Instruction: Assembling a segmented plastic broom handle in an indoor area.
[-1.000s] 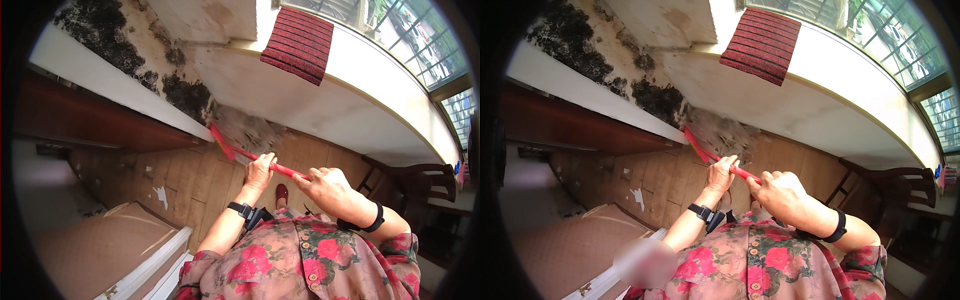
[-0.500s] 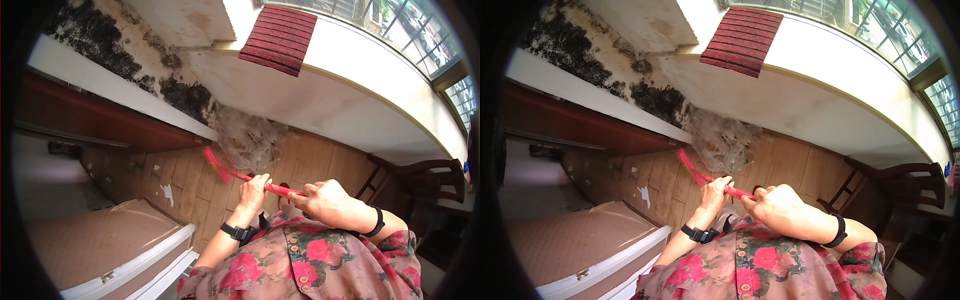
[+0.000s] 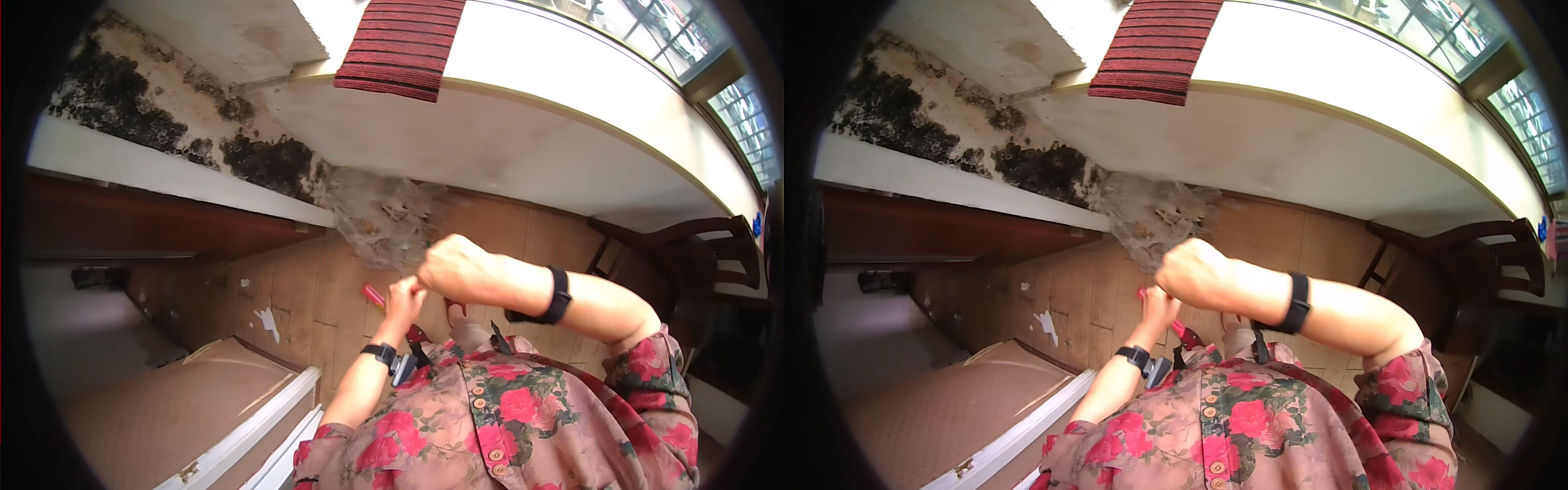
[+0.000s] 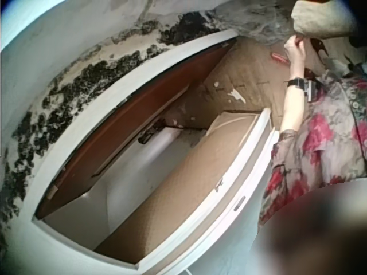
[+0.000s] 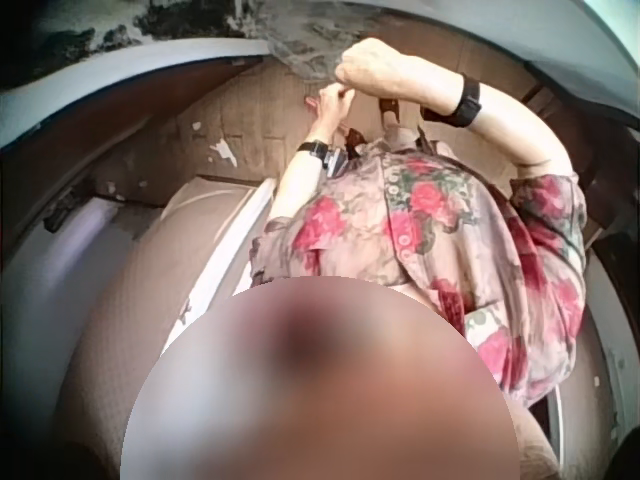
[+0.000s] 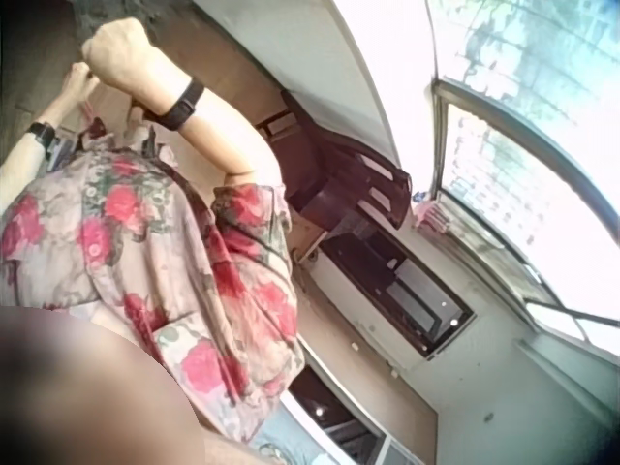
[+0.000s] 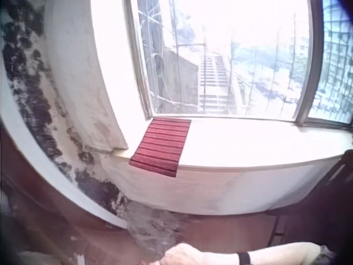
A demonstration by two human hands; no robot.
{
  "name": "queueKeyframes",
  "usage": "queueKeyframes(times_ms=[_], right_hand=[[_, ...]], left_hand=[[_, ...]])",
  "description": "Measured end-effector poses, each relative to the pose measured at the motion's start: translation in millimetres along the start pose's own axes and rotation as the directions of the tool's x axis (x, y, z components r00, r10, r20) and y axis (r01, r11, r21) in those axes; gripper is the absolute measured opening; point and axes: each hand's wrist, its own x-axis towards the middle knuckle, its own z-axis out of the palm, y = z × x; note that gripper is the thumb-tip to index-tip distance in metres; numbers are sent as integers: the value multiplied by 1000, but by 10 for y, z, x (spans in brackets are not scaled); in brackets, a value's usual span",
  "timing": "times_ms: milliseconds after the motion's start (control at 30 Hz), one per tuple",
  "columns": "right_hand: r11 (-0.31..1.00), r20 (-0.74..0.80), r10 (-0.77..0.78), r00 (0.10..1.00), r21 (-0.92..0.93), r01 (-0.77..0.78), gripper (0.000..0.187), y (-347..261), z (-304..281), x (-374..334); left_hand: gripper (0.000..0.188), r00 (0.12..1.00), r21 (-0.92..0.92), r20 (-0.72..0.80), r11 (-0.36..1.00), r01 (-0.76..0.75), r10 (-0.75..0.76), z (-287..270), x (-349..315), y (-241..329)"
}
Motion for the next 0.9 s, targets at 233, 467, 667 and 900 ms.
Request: queueKeyframes(times_ms=[233, 467, 667, 900], right_hand=[[961, 138, 81, 987, -274, -40, 2, -140, -448, 1020], [816, 106, 169, 980, -573, -79, 7, -565, -281, 1240], [899, 97, 0, 995, -435, 43, 3, -986, -895, 958], [904, -44, -28, 999, -427, 7, 3, -1430, -1505, 590]], left_hand=[[21, 859, -215, -236, 887, 410, -454, -109, 783, -436], [23, 941, -142, -262, 973, 181, -214, -704, 849, -309], [24, 942, -47, -335, 999, 8, -23, -1143, 693, 8], [27, 898, 106, -373, 972, -208, 233, -1628, 274, 405]])
